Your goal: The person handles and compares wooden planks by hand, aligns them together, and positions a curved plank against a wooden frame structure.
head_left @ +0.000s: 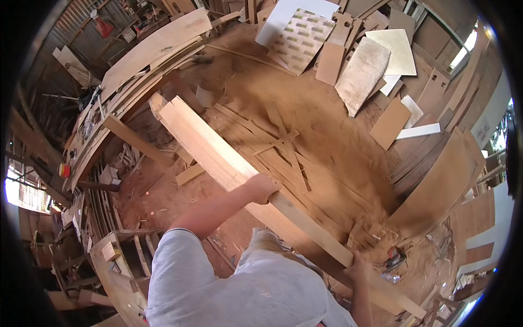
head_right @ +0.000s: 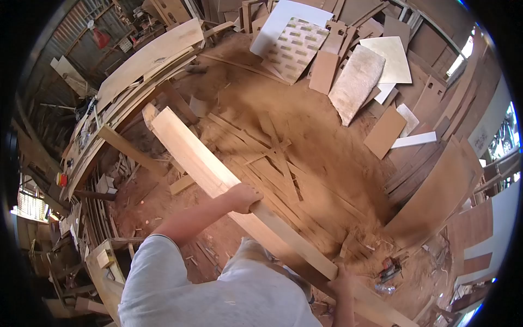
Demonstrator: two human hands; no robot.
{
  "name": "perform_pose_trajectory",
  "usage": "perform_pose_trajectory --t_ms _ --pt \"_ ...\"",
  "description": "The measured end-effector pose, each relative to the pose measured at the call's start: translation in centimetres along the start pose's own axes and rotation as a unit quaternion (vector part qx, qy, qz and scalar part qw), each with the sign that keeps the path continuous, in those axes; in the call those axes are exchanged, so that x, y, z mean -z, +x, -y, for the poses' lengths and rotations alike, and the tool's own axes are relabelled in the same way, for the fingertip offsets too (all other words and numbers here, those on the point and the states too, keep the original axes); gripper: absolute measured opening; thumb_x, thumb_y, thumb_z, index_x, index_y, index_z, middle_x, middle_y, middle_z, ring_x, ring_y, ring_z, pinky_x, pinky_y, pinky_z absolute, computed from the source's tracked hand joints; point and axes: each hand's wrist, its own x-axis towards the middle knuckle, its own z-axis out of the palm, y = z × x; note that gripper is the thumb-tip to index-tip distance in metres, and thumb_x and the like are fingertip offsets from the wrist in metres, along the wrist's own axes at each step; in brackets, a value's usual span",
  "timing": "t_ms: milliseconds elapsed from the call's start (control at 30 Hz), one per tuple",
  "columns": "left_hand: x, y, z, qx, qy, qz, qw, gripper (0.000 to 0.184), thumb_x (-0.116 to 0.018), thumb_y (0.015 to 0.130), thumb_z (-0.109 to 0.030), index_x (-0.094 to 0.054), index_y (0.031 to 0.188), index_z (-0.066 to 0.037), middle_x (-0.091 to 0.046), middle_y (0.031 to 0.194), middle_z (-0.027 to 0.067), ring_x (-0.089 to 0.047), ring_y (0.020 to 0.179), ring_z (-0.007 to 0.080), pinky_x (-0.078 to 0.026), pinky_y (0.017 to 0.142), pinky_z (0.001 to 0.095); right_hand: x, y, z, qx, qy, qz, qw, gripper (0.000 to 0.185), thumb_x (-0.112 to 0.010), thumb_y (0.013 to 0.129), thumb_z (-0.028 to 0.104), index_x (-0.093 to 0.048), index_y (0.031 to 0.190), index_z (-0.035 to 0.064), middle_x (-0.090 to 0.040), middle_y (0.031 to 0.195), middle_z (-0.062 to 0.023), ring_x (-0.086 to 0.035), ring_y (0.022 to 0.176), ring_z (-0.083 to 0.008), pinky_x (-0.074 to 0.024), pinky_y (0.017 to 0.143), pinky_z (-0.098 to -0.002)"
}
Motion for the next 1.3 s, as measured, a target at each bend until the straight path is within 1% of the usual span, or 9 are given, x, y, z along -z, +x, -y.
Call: perform_pose_trajectory --t_ms 133,333,433,533,667,800,900,1000,1300 --pt "0.8 -2.3 -1.0 -0.002 0.016 0.019 1.000 0.031 -0.076 0.079 -0.017 -0.070 0.108 -0.010 -0.075 0.098 0.0153 -0.072 0.099 0.0377 -0.056 0.087 0.0509 -1.9 -1.9 -0.9 0.042 -0.031 -0.063 0.997 0.065 -0.091 0.061 0.027 -0.074 0.122 0.0110 -0.076 0.092 -0.0185 -0.073 0.091 -0.0433 -0.0581 0.089 -0.0506" --pt "-1.8 -7.3 -0.8 -0.020 -0.029 0.025 0.999 0.035 -0.077 0.078 -0.018 -0.071 0.112 -0.009 -0.075 0.100 0.0148 -0.071 0.106 0.0371 -0.053 0.098 0.0483 -5.2 -5.1 0.6 0.029 -0.005 -0.078 0.997 0.061 -0.093 0.060 0.021 -0.076 0.117 0.0107 -0.075 0.090 -0.0178 -0.073 0.087 -0.0409 -0.0583 0.087 -0.0509" --pt "-1.1 -6.1 0.5 -0.019 -0.045 0.048 0.998 0.043 -0.083 0.076 -0.025 -0.070 0.114 -0.010 -0.073 0.104 0.0135 -0.070 0.109 0.0348 -0.052 0.101 0.0477 -4.7 -4.1 0.2 -0.046 0.113 0.014 0.992 0.065 -0.094 0.059 0.019 -0.073 0.121 0.0101 -0.073 0.099 -0.0174 -0.071 0.097 -0.0398 -0.0568 0.093 -0.0508" --pt "-0.5 -5.1 1.3 -0.045 -0.118 -0.013 0.992 0.056 -0.089 0.074 -0.036 -0.069 0.119 -0.010 -0.071 0.110 0.0150 -0.069 0.110 0.0360 -0.051 0.102 0.0489 -2.9 -2.7 1.1 0.048 0.090 -0.090 0.991 0.075 -0.096 0.058 0.017 -0.070 0.128 0.0094 -0.070 0.113 -0.0178 -0.066 0.112 -0.0409 -0.0537 0.101 -0.0507" --pt "-1.3 -2.7 3.7 -0.091 -0.139 -0.069 0.984 0.070 -0.092 0.075 -0.046 -0.067 0.128 -0.008 -0.068 0.118 0.0192 -0.066 0.117 0.0398 -0.051 0.104 0.0508 -0.9 -1.4 3.8 -0.025 0.043 -0.127 0.991 0.085 -0.101 0.057 0.029 -0.067 0.132 0.0086 -0.065 0.128 -0.0193 -0.061 0.124 -0.0418 -0.0503 0.107 -0.0514" --pt "0.7 0.0 3.8 -0.051 -0.118 0.080 0.989 0.085 -0.093 0.070 -0.055 -0.066 0.131 -0.004 -0.066 0.133 0.0200 -0.058 0.131 0.0385 -0.048 0.110 0.0487 -1.0 1.3 3.1 -0.057 0.052 -0.079 0.994 0.098 -0.103 0.057 0.042 -0.063 0.139 0.0071 -0.066 0.130 -0.0194 -0.059 0.129 -0.0415 -0.0487 0.110 -0.0525" --pt "-1.3 0.5 4.1 -0.077 -0.089 0.044 0.992 0.097 -0.093 0.066 -0.058 -0.061 0.138 -0.002 -0.063 0.138 0.0211 -0.056 0.133 0.0390 -0.044 0.116 0.0489 -2.1 1.2 2.5 -0.053 0.032 -0.053 0.997 0.118 -0.105 0.051 0.046 -0.054 0.151 0.0106 -0.061 0.138 -0.0183 -0.053 0.135 -0.0424 -0.0425 0.117 -0.0540" --pt "-2.3 -1.6 4.3 -0.149 -0.024 -0.061 0.987 0.108 -0.095 0.065 -0.056 -0.053 0.147 -0.001 -0.058 0.142 0.0212 -0.053 0.136 0.0395 -0.040 0.121 0.0499 -1.2 0.0 6.5 0.002 -0.030 -0.084 0.996 0.127 -0.104 0.050 0.051 -0.047 0.157 0.0139 -0.057 0.143 -0.0173 -0.049 0.139 -0.0421 -0.0386 0.120 -0.0552" --pt "-3.4 -6.4 4.9 -0.049 -0.056 0.029 0.997 0.126 -0.098 0.059 -0.040 -0.036 0.161 -0.001 -0.051 0.151 0.0221 -0.045 0.145 0.0423 -0.027 0.132 0.0514 -6.5 -1.8 9.2 -0.024 -0.043 -0.087 0.995 0.107 -0.091 0.059 0.027 -0.046 0.156 0.0204 -0.053 0.143 -0.0186 -0.048 0.138 -0.0429 -0.0344 0.123 -0.0564"
